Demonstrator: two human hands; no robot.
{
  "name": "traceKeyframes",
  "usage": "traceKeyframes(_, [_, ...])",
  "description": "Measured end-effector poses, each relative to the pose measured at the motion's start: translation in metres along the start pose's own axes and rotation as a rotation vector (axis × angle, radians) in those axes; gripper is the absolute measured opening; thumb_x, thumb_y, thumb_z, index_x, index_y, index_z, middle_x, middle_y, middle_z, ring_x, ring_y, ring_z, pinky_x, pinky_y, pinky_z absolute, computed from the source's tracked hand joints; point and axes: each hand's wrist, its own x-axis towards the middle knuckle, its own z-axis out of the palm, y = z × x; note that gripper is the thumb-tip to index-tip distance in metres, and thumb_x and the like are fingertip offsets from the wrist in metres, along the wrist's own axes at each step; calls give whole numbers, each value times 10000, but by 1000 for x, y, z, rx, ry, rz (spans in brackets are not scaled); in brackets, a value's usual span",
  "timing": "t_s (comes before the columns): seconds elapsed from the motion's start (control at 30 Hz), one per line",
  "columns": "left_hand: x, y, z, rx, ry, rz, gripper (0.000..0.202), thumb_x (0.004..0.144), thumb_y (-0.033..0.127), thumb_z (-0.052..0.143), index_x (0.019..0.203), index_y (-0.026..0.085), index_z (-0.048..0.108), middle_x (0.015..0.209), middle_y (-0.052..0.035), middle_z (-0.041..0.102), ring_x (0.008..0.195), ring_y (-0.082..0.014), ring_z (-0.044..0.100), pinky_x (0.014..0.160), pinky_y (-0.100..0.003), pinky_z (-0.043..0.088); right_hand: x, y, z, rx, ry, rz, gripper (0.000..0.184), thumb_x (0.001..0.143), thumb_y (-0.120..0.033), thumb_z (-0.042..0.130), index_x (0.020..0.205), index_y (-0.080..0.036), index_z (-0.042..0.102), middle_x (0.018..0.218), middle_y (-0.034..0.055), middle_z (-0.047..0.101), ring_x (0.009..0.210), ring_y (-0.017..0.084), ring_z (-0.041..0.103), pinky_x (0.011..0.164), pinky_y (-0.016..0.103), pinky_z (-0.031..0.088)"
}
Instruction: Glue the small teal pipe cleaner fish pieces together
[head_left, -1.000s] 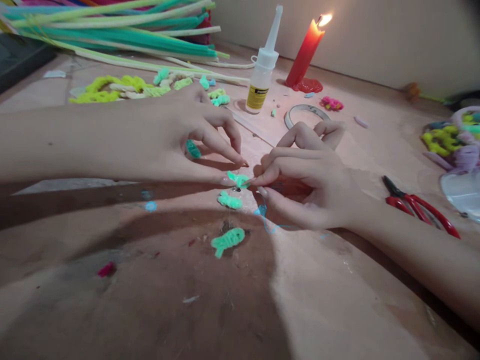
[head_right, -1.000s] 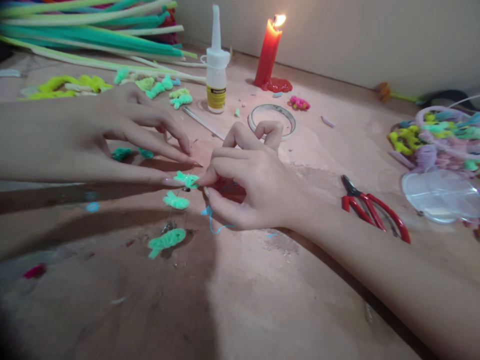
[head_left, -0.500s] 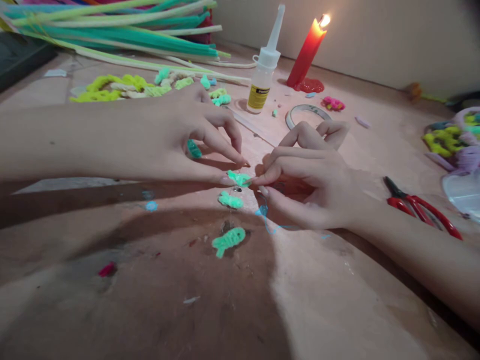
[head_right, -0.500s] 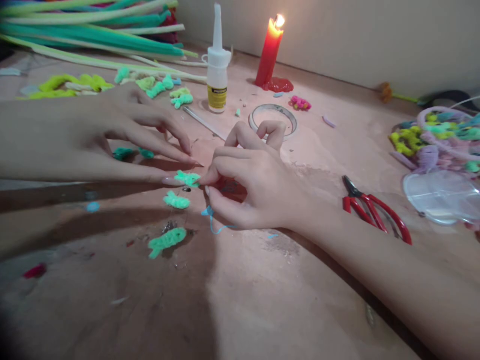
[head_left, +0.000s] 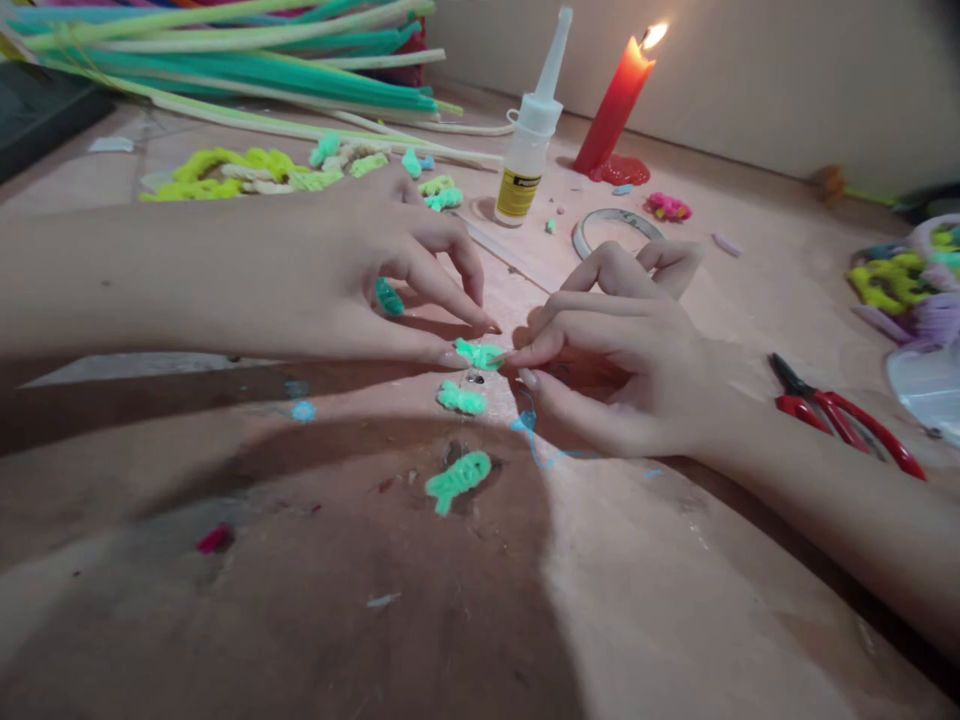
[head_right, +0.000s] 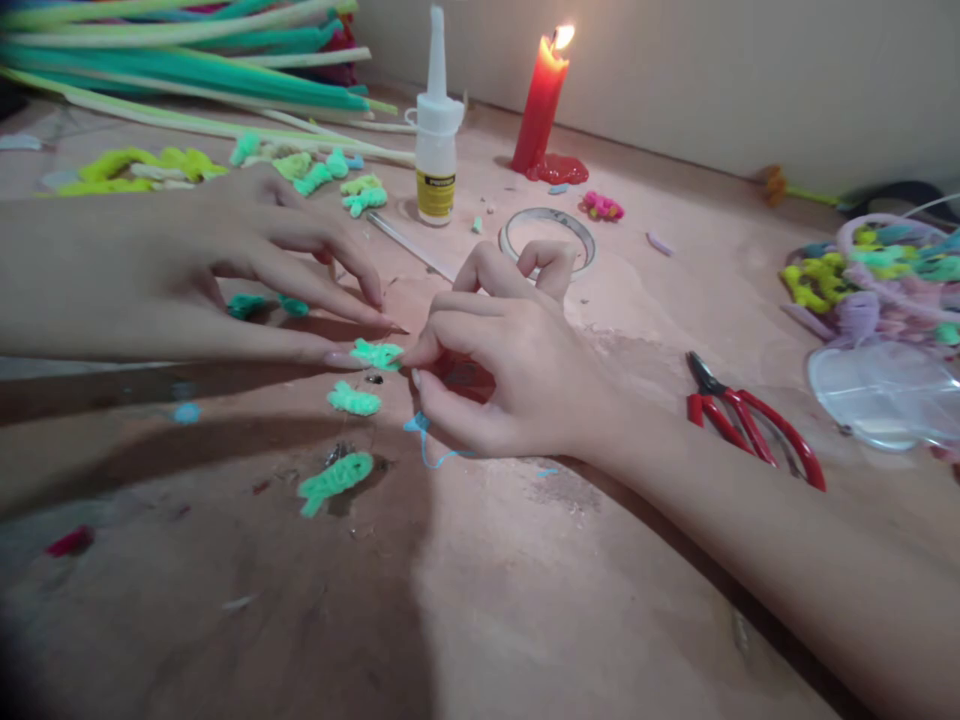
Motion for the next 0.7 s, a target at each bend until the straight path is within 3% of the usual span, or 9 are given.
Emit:
traceKeyframes(0.3, [2,0,0,-6,-9,-26,420,947,743,536,1014,458,837,1278,58,738,1167,-316,687,1180,-504,444,-1,0,0,14,2,-1,103,922,-302,679,873,-270,763,872,-10,805,964,279,644,994,539,304])
traceKeyframes(0.53, [1,-3,0,35,-25,-45,486,931,819,480,1061,511,833,1331,107,724,1216,-297,656,1174,-446,449,0,-1,-1,-4,-2,8,116,943,-320,680,880,-271,765,834,22,781,947,297,655,1022,572,317])
traceKeyframes(0.7, [0,-3,0,48,-6,-25,481,958,784,493,1049,471,846,1331,80,737,1200,-304,630,1160,-463,455,0,-1,-1,17,-12,11,137,949,-315,662,867,-265,759,836,16,789,941,285,651,1022,568,318])
